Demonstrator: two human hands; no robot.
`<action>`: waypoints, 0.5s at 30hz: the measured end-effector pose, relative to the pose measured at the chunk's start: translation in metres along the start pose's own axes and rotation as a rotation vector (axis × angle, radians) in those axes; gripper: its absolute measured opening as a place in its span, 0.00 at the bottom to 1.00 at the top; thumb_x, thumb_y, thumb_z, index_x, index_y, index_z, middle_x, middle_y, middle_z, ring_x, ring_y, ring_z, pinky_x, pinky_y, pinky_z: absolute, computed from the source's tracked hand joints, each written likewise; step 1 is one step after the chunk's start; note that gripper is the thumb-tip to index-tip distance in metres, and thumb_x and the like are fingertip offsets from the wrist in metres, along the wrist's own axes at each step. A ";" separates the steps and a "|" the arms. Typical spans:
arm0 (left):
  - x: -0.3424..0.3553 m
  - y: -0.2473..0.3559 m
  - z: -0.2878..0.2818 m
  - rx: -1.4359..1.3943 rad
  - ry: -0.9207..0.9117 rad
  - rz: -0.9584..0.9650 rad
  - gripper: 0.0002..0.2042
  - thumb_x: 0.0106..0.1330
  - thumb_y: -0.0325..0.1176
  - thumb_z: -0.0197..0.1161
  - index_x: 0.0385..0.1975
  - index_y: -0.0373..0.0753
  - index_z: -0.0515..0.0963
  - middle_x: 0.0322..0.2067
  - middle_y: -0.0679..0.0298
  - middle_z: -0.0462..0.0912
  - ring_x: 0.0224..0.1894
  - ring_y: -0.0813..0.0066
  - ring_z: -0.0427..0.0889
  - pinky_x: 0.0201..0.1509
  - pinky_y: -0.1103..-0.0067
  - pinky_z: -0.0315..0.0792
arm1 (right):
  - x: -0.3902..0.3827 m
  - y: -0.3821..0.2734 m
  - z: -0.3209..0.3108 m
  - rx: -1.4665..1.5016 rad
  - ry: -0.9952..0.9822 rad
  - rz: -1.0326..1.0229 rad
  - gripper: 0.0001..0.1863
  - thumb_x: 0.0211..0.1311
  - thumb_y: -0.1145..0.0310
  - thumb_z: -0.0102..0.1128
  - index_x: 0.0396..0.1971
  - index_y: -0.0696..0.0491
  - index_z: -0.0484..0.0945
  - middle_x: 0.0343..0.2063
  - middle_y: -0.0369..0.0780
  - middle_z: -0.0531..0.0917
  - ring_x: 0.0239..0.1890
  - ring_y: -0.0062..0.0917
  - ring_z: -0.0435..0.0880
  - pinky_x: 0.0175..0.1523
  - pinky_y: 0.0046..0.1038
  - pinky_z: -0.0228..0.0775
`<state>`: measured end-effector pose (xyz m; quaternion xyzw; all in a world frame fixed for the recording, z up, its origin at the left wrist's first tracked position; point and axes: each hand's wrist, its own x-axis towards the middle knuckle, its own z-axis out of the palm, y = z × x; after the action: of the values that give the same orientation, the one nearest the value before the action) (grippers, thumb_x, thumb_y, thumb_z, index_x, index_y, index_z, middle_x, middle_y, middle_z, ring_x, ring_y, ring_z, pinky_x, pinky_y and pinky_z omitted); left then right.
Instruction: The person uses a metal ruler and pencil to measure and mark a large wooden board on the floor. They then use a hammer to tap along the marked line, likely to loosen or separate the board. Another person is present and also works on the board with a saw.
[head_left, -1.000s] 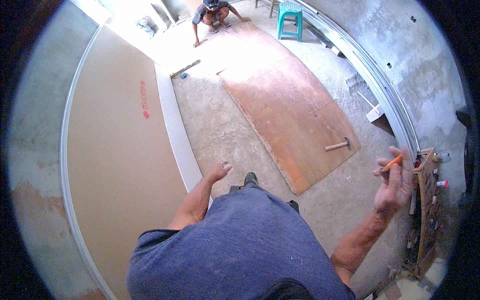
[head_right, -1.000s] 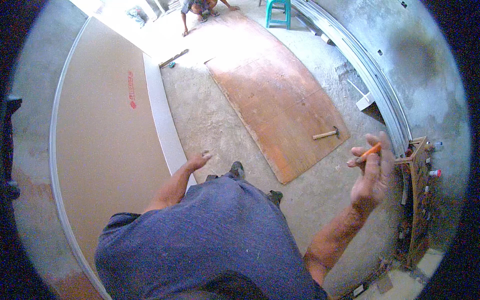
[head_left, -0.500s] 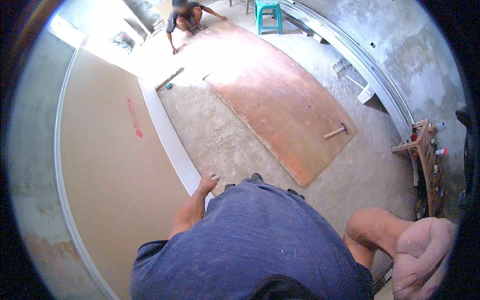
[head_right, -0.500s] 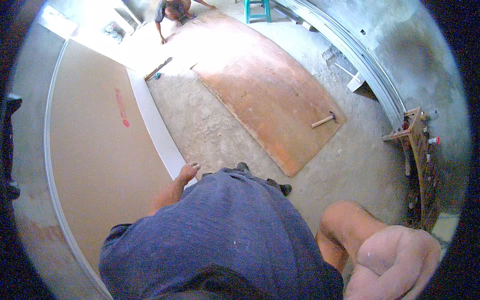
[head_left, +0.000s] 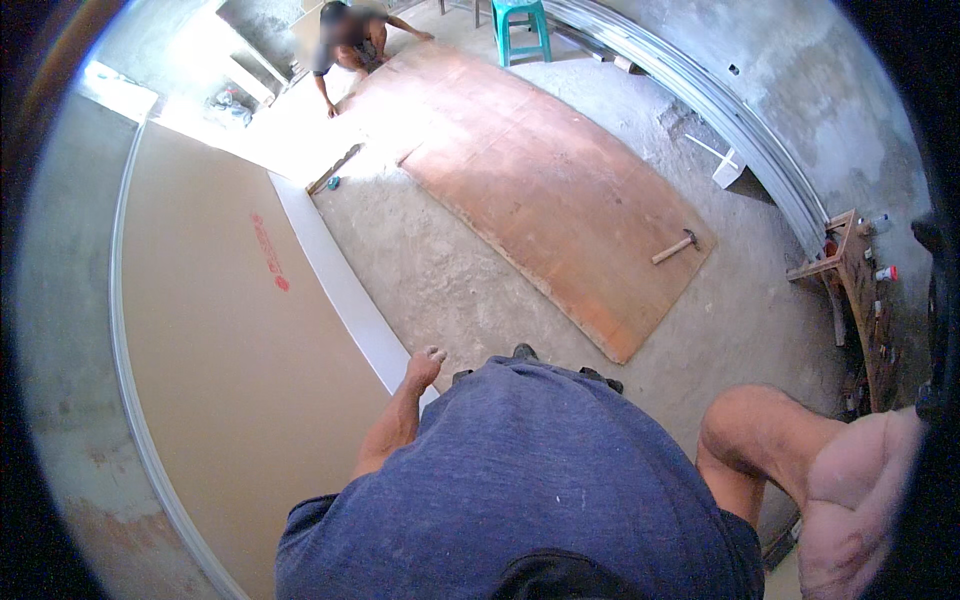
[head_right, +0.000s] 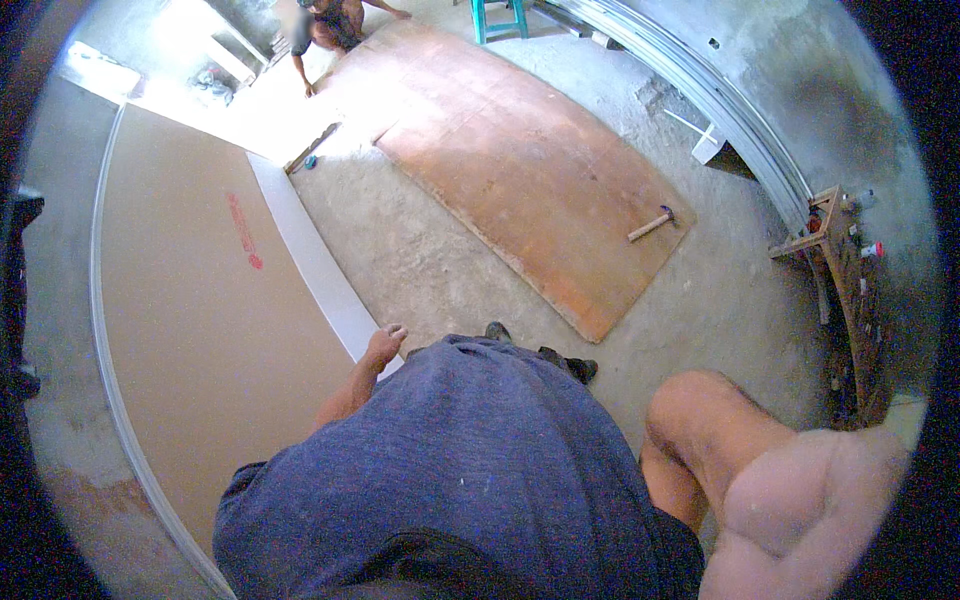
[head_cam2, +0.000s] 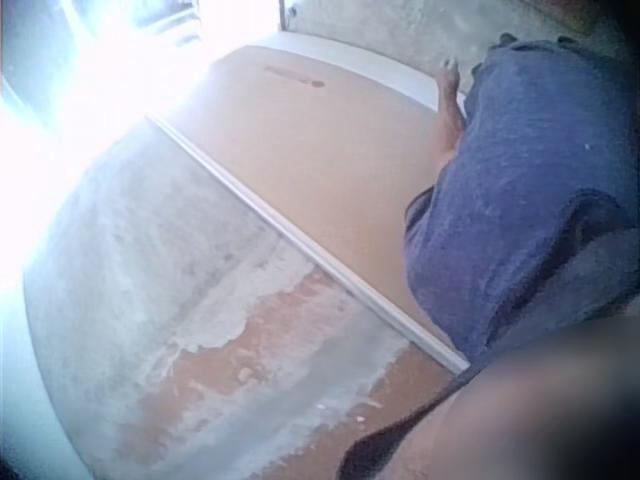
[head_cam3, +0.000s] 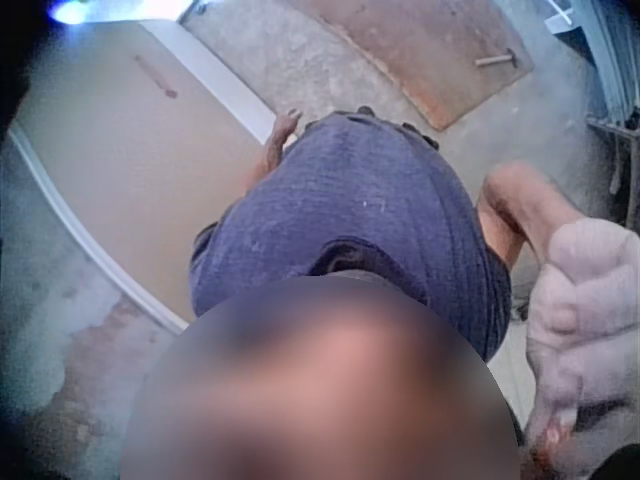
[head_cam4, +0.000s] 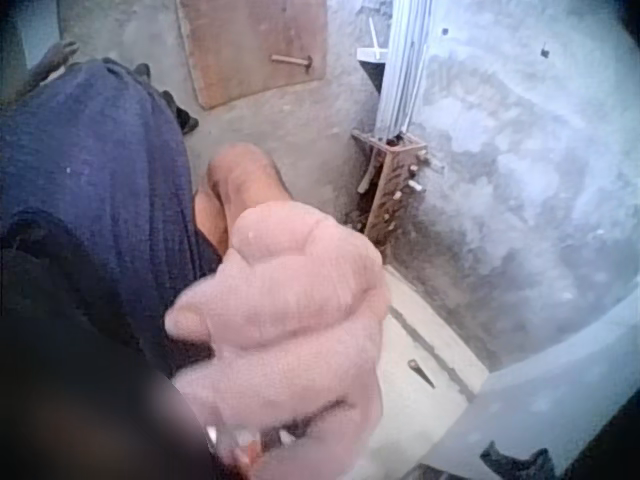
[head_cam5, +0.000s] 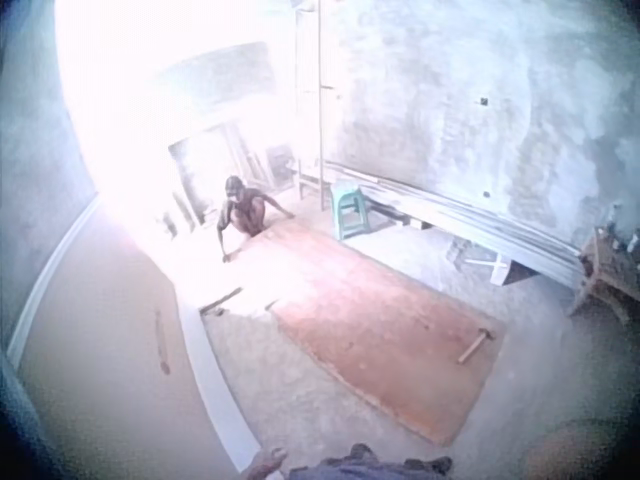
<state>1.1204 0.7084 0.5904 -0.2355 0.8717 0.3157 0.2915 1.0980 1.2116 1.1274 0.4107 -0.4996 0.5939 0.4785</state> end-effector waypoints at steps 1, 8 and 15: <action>0.004 -0.002 -0.001 -0.001 -0.012 0.015 0.28 0.68 0.50 0.60 0.61 0.37 0.78 0.60 0.45 0.80 0.64 0.50 0.78 0.68 0.65 0.70 | -0.003 0.002 0.002 -0.004 0.015 -0.008 0.14 0.56 0.56 0.61 0.34 0.49 0.72 0.31 0.38 0.69 0.30 0.28 0.70 0.28 0.29 0.64; 0.021 -0.020 0.009 0.046 -0.005 0.121 0.27 0.69 0.49 0.63 0.60 0.33 0.79 0.48 0.47 0.87 0.42 0.61 0.87 0.52 0.68 0.78 | -0.018 0.005 0.005 -0.036 0.086 -0.012 0.14 0.55 0.57 0.61 0.33 0.49 0.72 0.31 0.39 0.69 0.30 0.28 0.70 0.28 0.29 0.63; 0.023 -0.022 0.005 -0.001 -0.067 0.048 0.29 0.69 0.50 0.60 0.61 0.33 0.77 0.60 0.44 0.80 0.65 0.49 0.77 0.69 0.65 0.69 | -0.022 -0.011 0.016 -0.071 0.084 -0.034 0.13 0.54 0.57 0.61 0.31 0.49 0.72 0.30 0.39 0.69 0.30 0.28 0.69 0.28 0.29 0.62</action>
<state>1.1188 0.6913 0.5633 -0.2041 0.8667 0.3309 0.3126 1.1138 1.1933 1.1110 0.3765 -0.4930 0.5843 0.5232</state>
